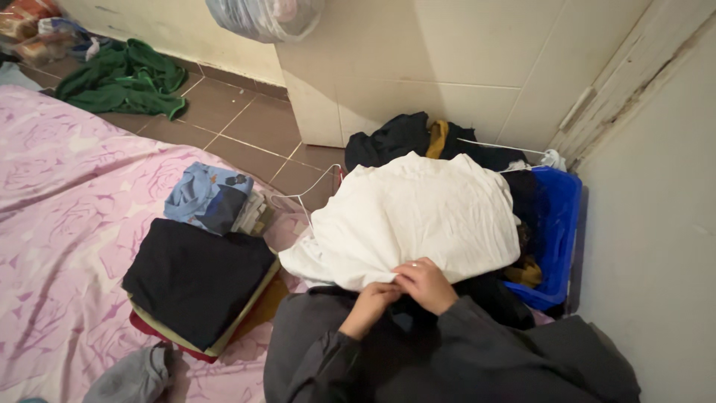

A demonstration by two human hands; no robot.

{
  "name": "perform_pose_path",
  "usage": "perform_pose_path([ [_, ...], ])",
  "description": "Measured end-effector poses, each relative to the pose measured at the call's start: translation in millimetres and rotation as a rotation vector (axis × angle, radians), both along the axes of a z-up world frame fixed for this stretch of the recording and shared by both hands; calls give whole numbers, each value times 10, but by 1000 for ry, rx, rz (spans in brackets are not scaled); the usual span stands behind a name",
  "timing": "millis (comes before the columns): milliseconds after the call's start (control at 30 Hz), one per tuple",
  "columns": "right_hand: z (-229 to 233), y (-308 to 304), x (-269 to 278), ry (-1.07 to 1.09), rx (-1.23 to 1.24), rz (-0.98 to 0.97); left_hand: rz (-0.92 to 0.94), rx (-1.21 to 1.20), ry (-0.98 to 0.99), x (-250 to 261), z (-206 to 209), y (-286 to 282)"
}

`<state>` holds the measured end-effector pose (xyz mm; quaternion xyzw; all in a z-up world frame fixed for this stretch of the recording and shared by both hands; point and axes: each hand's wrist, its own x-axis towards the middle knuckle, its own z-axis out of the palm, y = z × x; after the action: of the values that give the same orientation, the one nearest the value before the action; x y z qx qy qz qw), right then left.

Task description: The person picks up a white shirt from a pile, folds it on their lap, and places it on a stack of folded items, then untangles and handles several plastic clothes hangers.

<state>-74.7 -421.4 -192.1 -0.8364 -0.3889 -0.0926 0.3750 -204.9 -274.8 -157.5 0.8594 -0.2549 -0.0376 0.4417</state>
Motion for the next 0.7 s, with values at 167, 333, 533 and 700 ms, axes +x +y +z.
perform_pose_path([
  [167, 244, -664, -35, 225, 144, -32, 203, -91, 161, 324, -711, 135],
  [333, 448, -1356, -118, 372, 112, -49, 714, -285, 253, 1123, -1261, 904],
  [533, 394, -2014, -65, 424, 160, -230, 1219, -693, 118, 1769, -1509, 1959],
  [700, 201, -1911, -38, 285, 76, -272, 959, -726, 90, 2083, -1222, 1968],
])
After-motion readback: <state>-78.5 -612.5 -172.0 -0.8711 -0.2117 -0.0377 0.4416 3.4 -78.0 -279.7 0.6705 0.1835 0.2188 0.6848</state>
